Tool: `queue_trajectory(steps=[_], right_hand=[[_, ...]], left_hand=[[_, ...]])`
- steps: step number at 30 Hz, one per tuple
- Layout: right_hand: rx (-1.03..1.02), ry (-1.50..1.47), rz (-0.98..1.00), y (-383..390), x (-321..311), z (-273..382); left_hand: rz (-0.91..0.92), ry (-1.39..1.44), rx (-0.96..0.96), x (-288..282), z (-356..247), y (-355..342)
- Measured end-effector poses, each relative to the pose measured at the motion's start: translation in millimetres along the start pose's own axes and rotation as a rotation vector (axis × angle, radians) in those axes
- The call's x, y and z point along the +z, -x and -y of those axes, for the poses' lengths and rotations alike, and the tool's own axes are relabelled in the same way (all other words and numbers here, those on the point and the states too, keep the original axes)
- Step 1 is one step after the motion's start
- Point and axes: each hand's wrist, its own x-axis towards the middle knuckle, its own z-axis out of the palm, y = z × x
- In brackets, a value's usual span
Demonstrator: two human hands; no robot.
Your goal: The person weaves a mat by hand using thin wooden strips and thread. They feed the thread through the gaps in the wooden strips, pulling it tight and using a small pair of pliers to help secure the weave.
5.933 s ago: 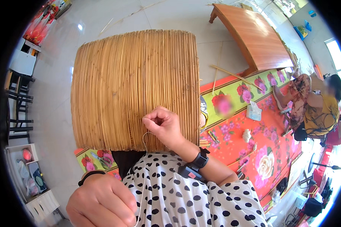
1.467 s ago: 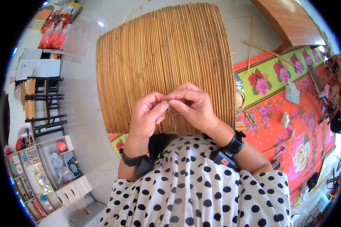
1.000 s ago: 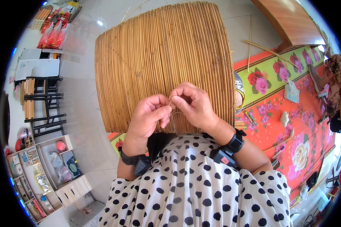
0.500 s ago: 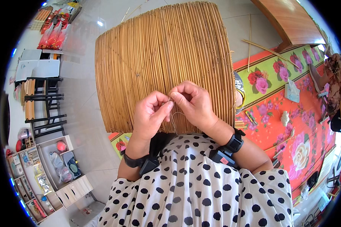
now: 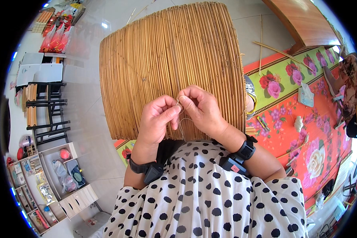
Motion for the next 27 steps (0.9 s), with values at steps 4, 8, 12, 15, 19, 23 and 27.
queue_trajectory(steps=[4,8,12,15,19,23,27], right_hand=[[0.034,-0.072,0.034,0.3,-0.4,2.7],[0.055,-0.149,0.071,0.8,-2.4,4.1],[0.05,-0.184,0.1,1.1,-5.7,6.0],[-0.052,-0.143,0.114,0.2,-4.5,1.5],[-0.04,-0.096,0.132,-0.1,-7.5,0.8],[-0.048,-0.088,0.129,0.3,-6.4,2.8],[-0.069,-0.059,0.14,-0.3,-7.3,0.5]], left_hand=[[0.0,0.051,-0.001,-0.6,1.2,0.0],[0.01,0.064,-0.004,-1.3,-1.0,1.1],[0.007,0.084,-0.012,-1.8,-2.0,2.3],[-0.006,0.047,-0.033,-1.5,-4.3,3.2],[0.016,0.037,-0.028,-1.8,-4.1,4.8],[0.007,0.041,-0.015,-1.0,-2.2,4.8],[-0.007,0.041,-0.008,-0.6,-2.2,6.3]])
